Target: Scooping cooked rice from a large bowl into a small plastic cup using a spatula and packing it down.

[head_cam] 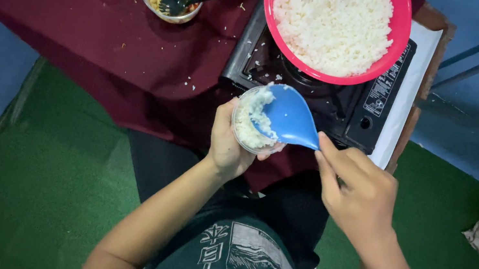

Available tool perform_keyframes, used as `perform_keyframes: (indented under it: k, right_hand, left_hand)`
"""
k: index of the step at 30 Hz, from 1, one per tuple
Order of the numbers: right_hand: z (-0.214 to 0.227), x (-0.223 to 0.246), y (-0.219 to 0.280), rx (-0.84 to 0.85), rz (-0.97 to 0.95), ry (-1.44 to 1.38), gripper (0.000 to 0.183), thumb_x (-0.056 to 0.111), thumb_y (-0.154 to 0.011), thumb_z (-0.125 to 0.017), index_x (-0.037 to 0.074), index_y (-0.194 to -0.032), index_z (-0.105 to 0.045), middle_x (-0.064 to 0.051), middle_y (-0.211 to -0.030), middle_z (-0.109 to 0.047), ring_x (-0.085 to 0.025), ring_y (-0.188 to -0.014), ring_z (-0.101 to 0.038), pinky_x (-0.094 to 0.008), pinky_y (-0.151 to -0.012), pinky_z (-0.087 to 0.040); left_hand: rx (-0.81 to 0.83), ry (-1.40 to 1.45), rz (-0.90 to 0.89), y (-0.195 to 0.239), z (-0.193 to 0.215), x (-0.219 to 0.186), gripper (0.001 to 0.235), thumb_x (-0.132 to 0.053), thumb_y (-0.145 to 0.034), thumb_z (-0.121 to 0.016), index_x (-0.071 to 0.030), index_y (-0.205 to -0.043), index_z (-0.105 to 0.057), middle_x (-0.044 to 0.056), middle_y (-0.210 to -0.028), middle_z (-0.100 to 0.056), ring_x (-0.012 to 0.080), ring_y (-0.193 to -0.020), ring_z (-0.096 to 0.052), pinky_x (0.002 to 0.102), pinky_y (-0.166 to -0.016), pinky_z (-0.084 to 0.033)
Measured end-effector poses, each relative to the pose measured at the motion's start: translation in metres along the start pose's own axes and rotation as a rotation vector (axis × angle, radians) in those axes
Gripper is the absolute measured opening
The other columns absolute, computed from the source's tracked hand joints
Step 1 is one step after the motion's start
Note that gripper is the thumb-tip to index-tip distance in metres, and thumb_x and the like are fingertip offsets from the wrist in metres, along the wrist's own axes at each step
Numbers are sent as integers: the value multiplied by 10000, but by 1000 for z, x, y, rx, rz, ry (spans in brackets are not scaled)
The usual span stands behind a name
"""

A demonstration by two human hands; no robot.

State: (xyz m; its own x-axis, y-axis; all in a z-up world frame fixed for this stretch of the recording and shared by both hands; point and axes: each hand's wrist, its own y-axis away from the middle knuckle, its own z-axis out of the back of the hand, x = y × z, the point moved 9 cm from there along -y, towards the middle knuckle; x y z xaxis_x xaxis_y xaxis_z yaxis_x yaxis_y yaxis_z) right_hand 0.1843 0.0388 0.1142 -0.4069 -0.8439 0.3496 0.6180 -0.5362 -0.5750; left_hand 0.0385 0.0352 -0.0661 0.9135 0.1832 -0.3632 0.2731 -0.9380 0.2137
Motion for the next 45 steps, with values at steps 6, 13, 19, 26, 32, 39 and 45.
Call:
perform_keyframes:
  k: [6, 13, 19, 26, 32, 39, 45]
  right_hand:
    - [2, -4, -8, 215, -84, 161, 128, 66, -927, -745, 153, -968, -829, -73, -607, -598, -322, -530, -605, -445, -471, -450]
    - [23, 9, -10, 173, 171, 511, 258, 24, -1033, -812, 213, -1207, -836, 27, -725, -538, -166, -582, -465, -299, -533, -281]
    - [7, -6, -4, 296, 91, 284, 296, 67, -1000, -794, 199, -1264, -779, 49, -698, -548, -130, -576, -447, -289, -512, -382]
    - [13, 1, -12, 328, 193, 337, 299, 51, -995, -803, 214, -1245, -790, 39, -738, -571, -150, -585, -505, -297, -513, -353]
    - [12, -7, -10, 402, 257, 384, 500, -55, -905, -731, 242, -1306, -757, 52, -777, -614, -138, -598, -543, -286, -493, -361]
    - [2, -11, -10, 468, 203, 278, 356, 68, -944, -761, 247, -1252, -763, 46, -813, -664, -175, -617, -602, -337, -491, -410]
    - [21, -6, -17, 346, 169, 214, 327, 47, -992, -812, 222, -1267, -782, 42, -727, -586, -136, -578, -477, -280, -524, -374]
  left_hand:
    - [87, -55, -9, 3, -21, -13, 617, -456, -971, -322, 73, -972, -641, 291, -590, -565, 367, -392, -569, 341, -254, -413]
    - [178, 36, 84, 6, -16, -4, 624, -484, -981, -367, 7, -1317, -556, 300, -1042, -618, 326, -547, -495, 268, -325, -251]
    - [83, -55, 219, 3, -7, 2, 746, -557, -980, -268, 87, -1248, -532, 241, -689, -524, 304, -390, -411, 301, -300, -271]
    - [196, -150, 86, 10, -30, -10, 510, -317, -1011, -355, 127, -1093, -591, 235, -637, -522, 247, -396, -430, 273, -276, -272]
    - [104, -198, 190, 5, -6, 6, 620, -438, -1012, -276, 54, -1129, -635, 174, -596, -524, 243, -374, -400, 289, -273, -241]
    - [13, -160, 289, -2, 25, 29, 725, -578, -1032, -249, 22, -1090, -651, 159, -531, -523, 291, -356, -493, 304, -239, -286]
    - [144, -196, 258, 2, 11, 21, 720, -573, -1021, -240, 43, -1039, -614, 158, -574, -503, 252, -411, -415, 303, -315, -276]
